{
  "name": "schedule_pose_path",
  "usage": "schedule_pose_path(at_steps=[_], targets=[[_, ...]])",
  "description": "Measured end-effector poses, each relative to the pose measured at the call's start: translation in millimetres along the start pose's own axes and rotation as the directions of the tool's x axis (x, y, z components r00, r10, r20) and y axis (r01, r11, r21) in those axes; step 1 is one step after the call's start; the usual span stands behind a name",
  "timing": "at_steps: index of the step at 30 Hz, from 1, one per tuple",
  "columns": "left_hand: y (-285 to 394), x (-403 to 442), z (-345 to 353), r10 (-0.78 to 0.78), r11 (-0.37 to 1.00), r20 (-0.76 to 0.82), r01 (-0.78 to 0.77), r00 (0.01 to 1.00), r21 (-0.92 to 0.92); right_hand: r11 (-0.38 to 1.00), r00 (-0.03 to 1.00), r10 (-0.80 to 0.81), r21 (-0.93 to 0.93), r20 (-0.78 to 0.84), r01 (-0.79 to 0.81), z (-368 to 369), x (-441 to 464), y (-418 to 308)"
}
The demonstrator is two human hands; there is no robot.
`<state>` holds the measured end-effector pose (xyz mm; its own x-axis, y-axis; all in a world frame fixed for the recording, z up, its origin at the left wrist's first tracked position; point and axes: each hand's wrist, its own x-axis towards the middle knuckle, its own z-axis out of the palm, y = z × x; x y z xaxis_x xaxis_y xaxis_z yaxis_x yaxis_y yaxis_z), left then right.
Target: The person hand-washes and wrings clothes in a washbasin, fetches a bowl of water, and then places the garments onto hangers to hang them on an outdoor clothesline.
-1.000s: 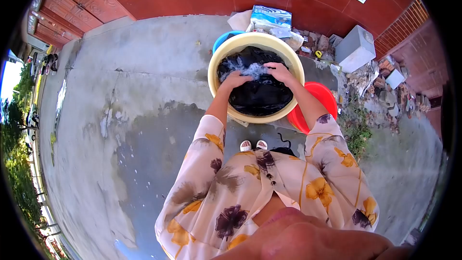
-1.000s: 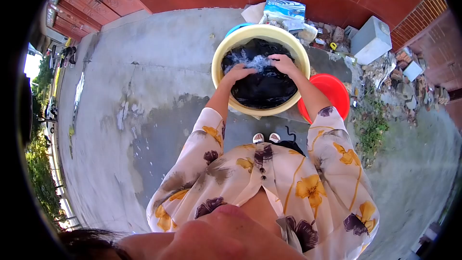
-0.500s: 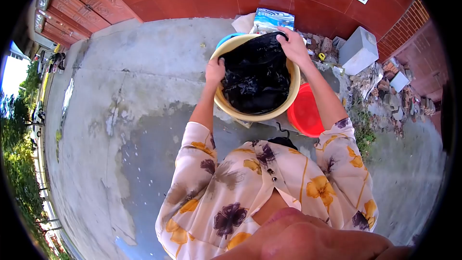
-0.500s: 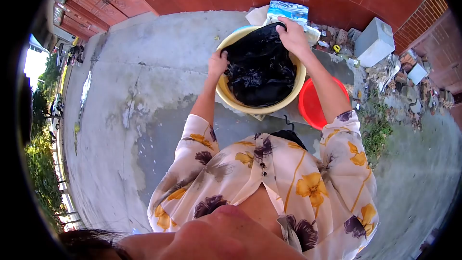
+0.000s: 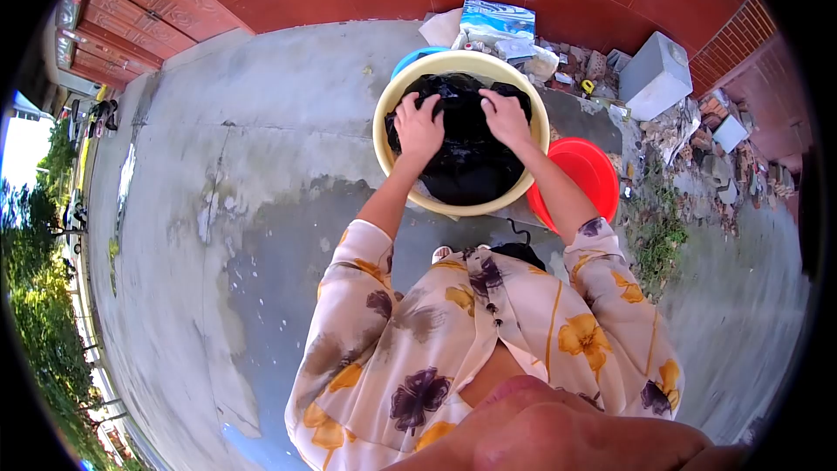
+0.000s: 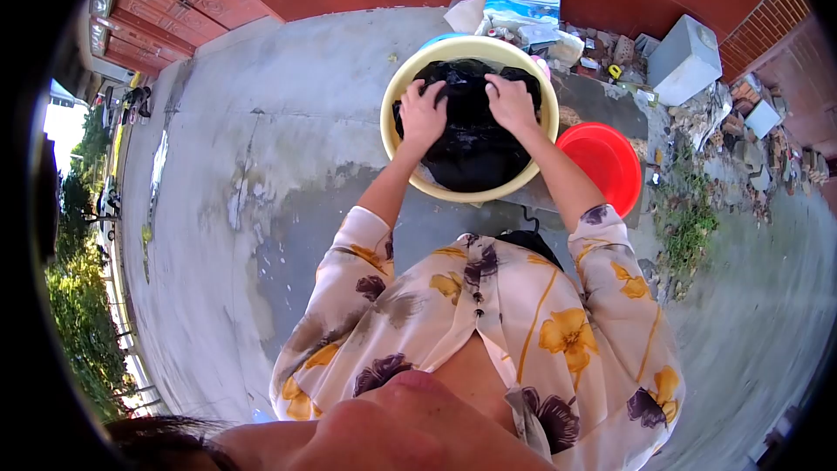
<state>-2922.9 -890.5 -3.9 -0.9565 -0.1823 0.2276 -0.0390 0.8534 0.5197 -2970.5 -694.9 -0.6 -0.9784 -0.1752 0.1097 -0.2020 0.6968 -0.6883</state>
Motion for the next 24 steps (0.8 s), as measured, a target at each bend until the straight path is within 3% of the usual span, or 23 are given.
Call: schedule_pose_path(at_steps=[1,3,7,9,10,12,13,14,15,17,18,19,20,21,22,23,24], targets=[[-4.4,-8.2,26.0,0.063,0.992,0.008,-0.064,0.998,0.105,0.994,0.997,-0.075,-0.076,0.017,0.076,32.7,-1.3,21.6],[-10.6,-13.4,60.8,0.064,0.967,0.083,-0.082,0.995,0.239,0.946,0.992,-0.100,-0.317,-0.075,0.071,69.2,-4.8,34.8],[-15.6,-5.3,71.7,-0.027,0.954,0.228,-0.043,0.973,0.297,0.945,0.997,-0.053,-0.326,-0.060,0.031,79.6,4.1,35.8],[-30.7,2.1,88.0,-0.018,0.952,0.258,-0.063,0.966,0.300,0.938,0.932,0.289,-0.256,0.217,-0.232,71.9,11.4,24.8],[-48.3,11.5,112.8,-0.037,0.962,0.331,-0.055,0.943,0.267,0.930,0.896,0.361,-0.174,0.260,-0.324,75.4,16.5,25.0],[-50.6,23.7,110.0,-0.027,0.960,0.489,-0.113,0.872,0.256,0.934,0.898,0.352,-0.156,0.264,-0.320,96.5,26.8,45.8],[-53.7,22.7,112.8,-0.022,0.960,0.491,-0.119,0.871,0.254,0.939,0.899,0.341,-0.139,0.273,-0.314,114.9,30.4,67.2],[-59.6,20.2,122.6,-0.050,0.983,0.425,-0.031,0.904,0.180,0.974,0.958,0.113,-0.220,0.262,-0.054,154.1,40.6,115.9],[-69.5,18.8,140.1,-0.083,0.994,0.358,0.051,0.930,0.097,0.974,0.960,0.114,-0.222,0.256,-0.056,141.2,44.0,101.6],[-108.4,32.4,201.1,-0.004,0.964,0.263,-0.067,0.965,0.259,0.890,0.765,0.454,-0.278,0.457,-0.362,99.5,43.4,57.2],[-107.2,40.9,189.2,0.048,0.961,0.413,-0.154,0.909,0.228,0.966,0.914,0.177,-0.241,0.366,-0.090,126.9,44.7,96.7],[-105.5,48.1,172.3,0.100,0.954,0.550,-0.237,0.829,0.184,0.950,0.907,0.277,-0.230,0.316,-0.210,95.0,35.6,63.1],[-97.4,55.4,139.9,0.281,0.837,0.640,-0.509,0.716,0.202,0.979,0.951,0.178,-0.137,0.252,-0.147,92.5,34.5,70.3],[-77.4,56.7,96.5,0.065,0.991,0.554,0.010,0.830,-0.131,0.996,0.982,0.079,-0.049,0.173,-0.071,89.9,37.6,84.4],[-61.9,53.9,61.8,-0.027,0.977,0.501,0.128,0.865,-0.169,0.993,0.977,0.113,-0.046,0.178,-0.107,72.7,36.7,81.3],[-70.5,60.7,55.7,-0.013,0.962,0.509,0.151,0.861,-0.229,0.988,0.970,0.151,-0.043,0.188,-0.146,47.5,31.6,70.9],[-46.2,61.9,3.1,-0.065,0.921,0.632,0.291,0.772,-0.260,0.985,0.978,0.168,-0.062,0.126,-0.161,26.4,26.4,60.8]])
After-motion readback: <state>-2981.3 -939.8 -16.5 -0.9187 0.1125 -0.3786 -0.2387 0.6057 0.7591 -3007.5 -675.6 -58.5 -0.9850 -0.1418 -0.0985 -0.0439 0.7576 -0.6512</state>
